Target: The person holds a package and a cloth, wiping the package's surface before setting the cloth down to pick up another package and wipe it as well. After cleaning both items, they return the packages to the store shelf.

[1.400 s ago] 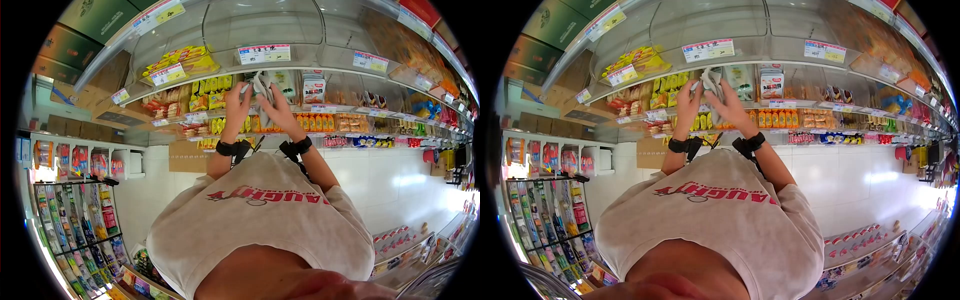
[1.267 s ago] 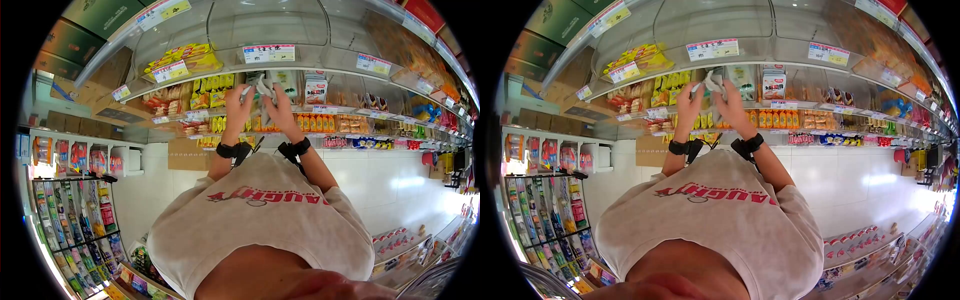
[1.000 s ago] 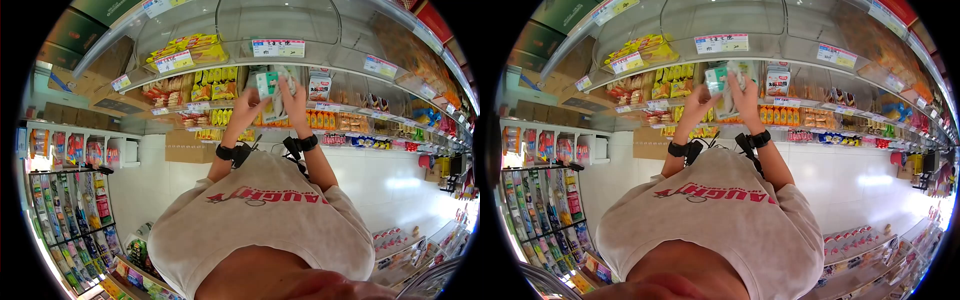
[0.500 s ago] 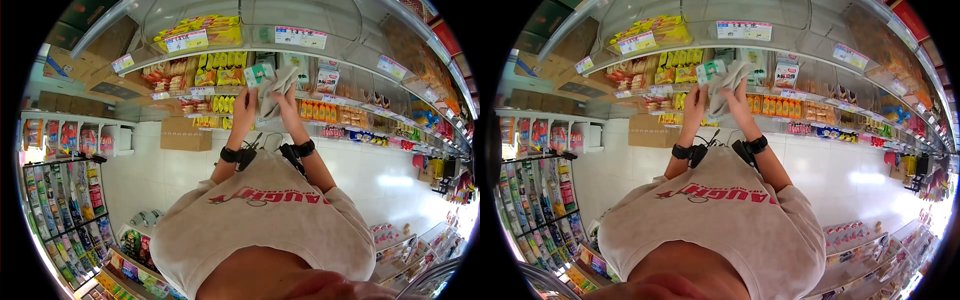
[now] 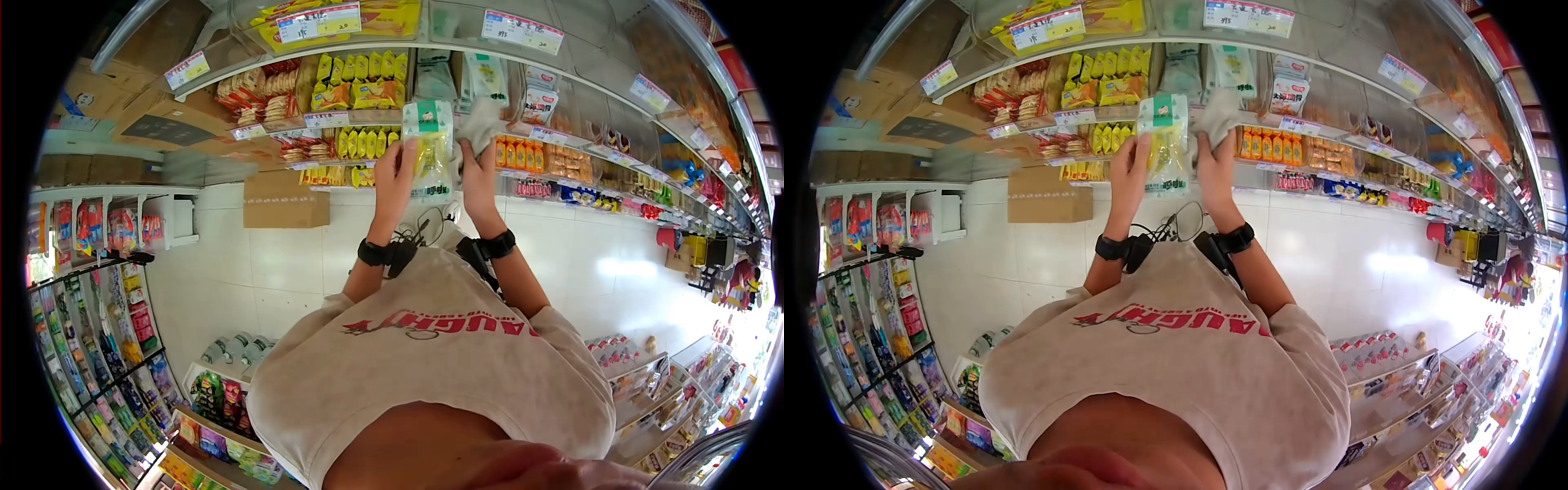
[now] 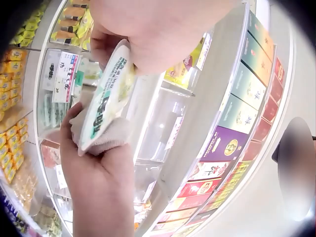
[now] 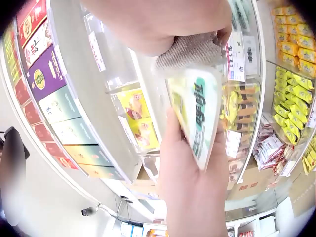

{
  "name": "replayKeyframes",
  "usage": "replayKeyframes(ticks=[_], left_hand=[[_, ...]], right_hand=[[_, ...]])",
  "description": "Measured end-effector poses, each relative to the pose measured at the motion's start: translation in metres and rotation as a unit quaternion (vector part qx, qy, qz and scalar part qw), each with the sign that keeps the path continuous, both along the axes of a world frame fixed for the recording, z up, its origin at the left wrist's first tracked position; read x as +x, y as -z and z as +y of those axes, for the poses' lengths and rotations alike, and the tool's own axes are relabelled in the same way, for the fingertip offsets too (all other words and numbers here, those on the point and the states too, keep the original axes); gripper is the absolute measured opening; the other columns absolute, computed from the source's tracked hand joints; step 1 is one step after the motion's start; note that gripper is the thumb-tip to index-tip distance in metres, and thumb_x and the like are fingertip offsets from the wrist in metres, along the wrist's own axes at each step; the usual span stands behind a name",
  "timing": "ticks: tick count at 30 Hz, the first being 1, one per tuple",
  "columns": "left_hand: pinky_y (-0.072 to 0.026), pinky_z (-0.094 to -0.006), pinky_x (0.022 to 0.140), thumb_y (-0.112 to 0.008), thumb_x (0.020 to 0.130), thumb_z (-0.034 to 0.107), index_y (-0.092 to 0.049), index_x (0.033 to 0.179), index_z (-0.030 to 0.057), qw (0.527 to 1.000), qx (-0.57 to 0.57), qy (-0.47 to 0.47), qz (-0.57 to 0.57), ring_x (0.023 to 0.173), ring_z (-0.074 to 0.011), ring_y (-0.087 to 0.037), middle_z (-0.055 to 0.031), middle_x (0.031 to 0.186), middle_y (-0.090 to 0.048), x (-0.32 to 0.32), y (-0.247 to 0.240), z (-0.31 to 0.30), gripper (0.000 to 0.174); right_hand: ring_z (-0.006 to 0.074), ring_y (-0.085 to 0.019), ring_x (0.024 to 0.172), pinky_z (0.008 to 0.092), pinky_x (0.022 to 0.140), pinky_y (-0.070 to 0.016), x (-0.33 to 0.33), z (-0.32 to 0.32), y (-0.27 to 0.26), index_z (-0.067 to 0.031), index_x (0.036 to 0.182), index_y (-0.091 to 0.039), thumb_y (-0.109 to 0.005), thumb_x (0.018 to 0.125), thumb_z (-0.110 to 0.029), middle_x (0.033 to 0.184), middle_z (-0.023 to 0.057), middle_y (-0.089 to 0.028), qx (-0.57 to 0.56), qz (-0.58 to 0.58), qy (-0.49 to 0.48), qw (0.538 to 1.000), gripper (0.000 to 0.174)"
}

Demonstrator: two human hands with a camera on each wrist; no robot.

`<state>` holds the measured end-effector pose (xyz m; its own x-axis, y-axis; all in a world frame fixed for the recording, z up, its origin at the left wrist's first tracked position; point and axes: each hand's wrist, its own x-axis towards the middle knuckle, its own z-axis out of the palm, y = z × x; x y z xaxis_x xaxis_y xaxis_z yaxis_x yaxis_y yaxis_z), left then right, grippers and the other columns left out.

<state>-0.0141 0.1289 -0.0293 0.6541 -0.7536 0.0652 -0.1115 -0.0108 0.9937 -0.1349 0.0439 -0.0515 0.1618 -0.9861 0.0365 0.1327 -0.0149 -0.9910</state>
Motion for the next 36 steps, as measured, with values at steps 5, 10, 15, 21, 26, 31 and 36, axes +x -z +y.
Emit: replayKeyframes(ticks=[5, 10, 15, 21, 26, 31, 36], left_hand=[[-0.0279, -0.0274, 0.052, -0.058, 0.104, 0.026, -0.052, 0.078, -0.0015, 1.000, 0.010, 0.004, 0.011, 0.062, -0.0055, -0.033, 0.0011, 0.064, -0.040, -0.003, -0.008, 0.002, 0.038], [-0.0308, -0.0262, 0.053, -0.060, 0.103, 0.025, -0.055, 0.081, -0.0031, 0.999, 0.008, 0.029, -0.016, 0.064, -0.0044, -0.036, 0.0025, 0.065, -0.044, -0.005, -0.012, 0.000, 0.036], [-0.0333, -0.0246, 0.054, -0.063, 0.101, 0.024, -0.056, 0.078, -0.0029, 0.994, 0.011, 0.041, -0.102, 0.061, -0.0065, -0.040, 0.0001, 0.063, -0.045, -0.020, -0.030, -0.013, 0.036], [-0.0478, -0.0233, 0.068, -0.063, 0.101, 0.029, -0.063, 0.104, 0.0021, 0.992, -0.034, 0.058, -0.109, 0.071, -0.0108, -0.057, -0.0035, 0.082, -0.061, -0.056, -0.043, -0.038, 0.027], [-0.0488, -0.0241, 0.076, -0.038, 0.105, 0.059, -0.060, 0.126, 0.0060, 0.945, 0.003, 0.221, 0.240, 0.084, -0.0106, -0.058, 0.0030, 0.098, -0.061, -0.097, -0.026, -0.069, 0.060], [-0.0329, -0.0250, 0.058, -0.042, 0.105, 0.056, -0.063, 0.111, 0.0050, 0.972, 0.001, 0.179, 0.151, 0.069, -0.0067, -0.043, 0.0047, 0.079, -0.051, -0.121, -0.062, -0.070, 0.055], [-0.0293, -0.0292, 0.053, -0.046, 0.106, 0.048, -0.057, 0.098, 0.0001, 0.979, -0.017, 0.197, -0.057, 0.061, -0.0071, -0.036, 0.0052, 0.064, -0.041, -0.132, -0.050, -0.076, 0.050]], right_hand=[[0.0147, -0.055, 0.119, 0.0295, 0.097, -0.0452, -0.013, 0.022, -0.040, -0.0032, 0.138, -0.052, -0.058, 0.102, -0.032, 0.130, 0.0060, -0.059, 0.276, -0.196, -0.187, 0.922, 0.046], [0.0098, -0.055, 0.101, 0.0250, 0.088, -0.0453, -0.017, 0.022, -0.049, 0.0008, 0.131, -0.055, -0.062, 0.100, -0.024, 0.115, 0.0032, -0.063, 0.042, -0.079, -0.227, 0.970, 0.040], [0.0068, -0.048, 0.073, 0.0238, 0.066, -0.0441, -0.042, -0.001, -0.048, 0.0044, 0.118, -0.062, -0.066, 0.098, -0.019, 0.087, 0.0017, -0.066, -0.075, 0.059, -0.205, 0.974, 0.031], [0.0192, -0.060, 0.065, 0.0312, 0.063, -0.0478, -0.091, -0.038, -0.038, 0.0069, 0.117, -0.060, -0.064, 0.097, -0.016, 0.080, 0.0152, -0.066, -0.187, 0.180, -0.098, 0.961, 0.031], [0.0449, -0.056, 0.123, 0.0448, 0.099, -0.0472, -0.094, -0.035, -0.026, 0.0074, 0.135, -0.048, -0.056, 0.097, -0.010, 0.132, 0.0321, -0.055, -0.340, 0.199, -0.077, 0.916, 0.042], [0.0437, -0.019, 0.149, 0.0452, 0.121, -0.0188, -0.110, -0.025, -0.051, 0.0063, 0.149, -0.032, -0.046, 0.102, -0.014, 0.160, 0.0285, -0.021, -0.335, 0.198, -0.106, 0.915, 0.053], [0.0344, -0.044, 0.134, 0.0407, 0.110, -0.0350, -0.122, -0.055, -0.030, 0.0051, 0.135, -0.050, -0.047, 0.106, -0.021, 0.144, 0.0244, -0.046, -0.248, 0.142, -0.002, 0.958, 0.040]])
